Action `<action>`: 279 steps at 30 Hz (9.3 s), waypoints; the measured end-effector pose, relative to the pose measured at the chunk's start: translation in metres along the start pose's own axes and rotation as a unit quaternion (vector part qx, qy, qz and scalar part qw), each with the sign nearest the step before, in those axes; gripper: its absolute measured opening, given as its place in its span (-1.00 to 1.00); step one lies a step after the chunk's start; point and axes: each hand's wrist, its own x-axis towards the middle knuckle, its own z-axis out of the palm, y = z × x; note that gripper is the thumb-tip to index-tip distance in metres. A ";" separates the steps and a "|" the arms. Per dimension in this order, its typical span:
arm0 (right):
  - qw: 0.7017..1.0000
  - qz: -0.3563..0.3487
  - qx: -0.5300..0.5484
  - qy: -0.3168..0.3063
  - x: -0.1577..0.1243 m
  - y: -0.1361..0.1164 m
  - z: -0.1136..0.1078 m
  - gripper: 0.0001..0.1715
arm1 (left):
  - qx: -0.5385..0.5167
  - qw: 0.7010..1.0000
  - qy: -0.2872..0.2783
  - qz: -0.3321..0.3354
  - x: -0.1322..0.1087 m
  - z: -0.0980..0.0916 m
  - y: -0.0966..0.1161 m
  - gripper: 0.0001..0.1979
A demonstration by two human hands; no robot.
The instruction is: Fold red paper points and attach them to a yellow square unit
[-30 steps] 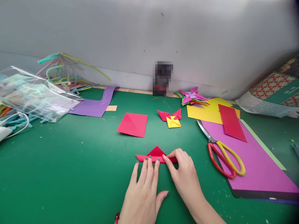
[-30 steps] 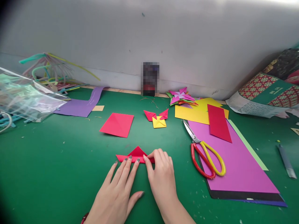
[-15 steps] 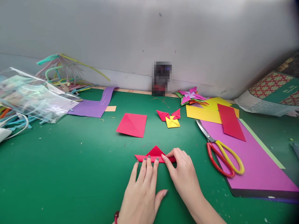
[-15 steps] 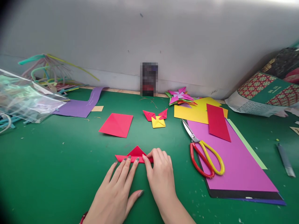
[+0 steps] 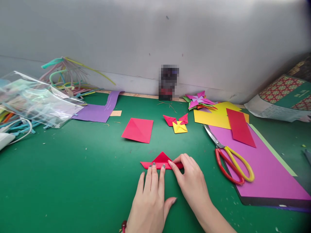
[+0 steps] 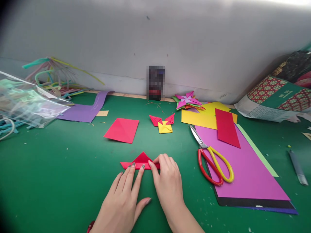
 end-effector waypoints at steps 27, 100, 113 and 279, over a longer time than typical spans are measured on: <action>0.975 -0.171 -0.141 0.004 -0.033 -0.020 0.001 -0.38 | -0.014 0.998 -0.010 0.064 0.007 -0.001 -0.006 -0.59; 0.951 -0.228 -0.199 -0.056 -0.036 -0.006 0.004 -0.35 | 0.053 0.997 0.057 0.008 -0.007 0.004 -0.002 -0.42; 0.955 -0.226 -0.178 -0.067 -0.036 -0.005 0.002 -0.36 | 0.048 0.998 0.028 0.022 -0.003 0.000 -0.002 -0.48; 0.958 -0.173 -0.208 -0.092 -0.034 -0.007 -0.002 -0.39 | 0.009 0.997 0.039 0.061 0.005 -0.008 -0.013 -0.49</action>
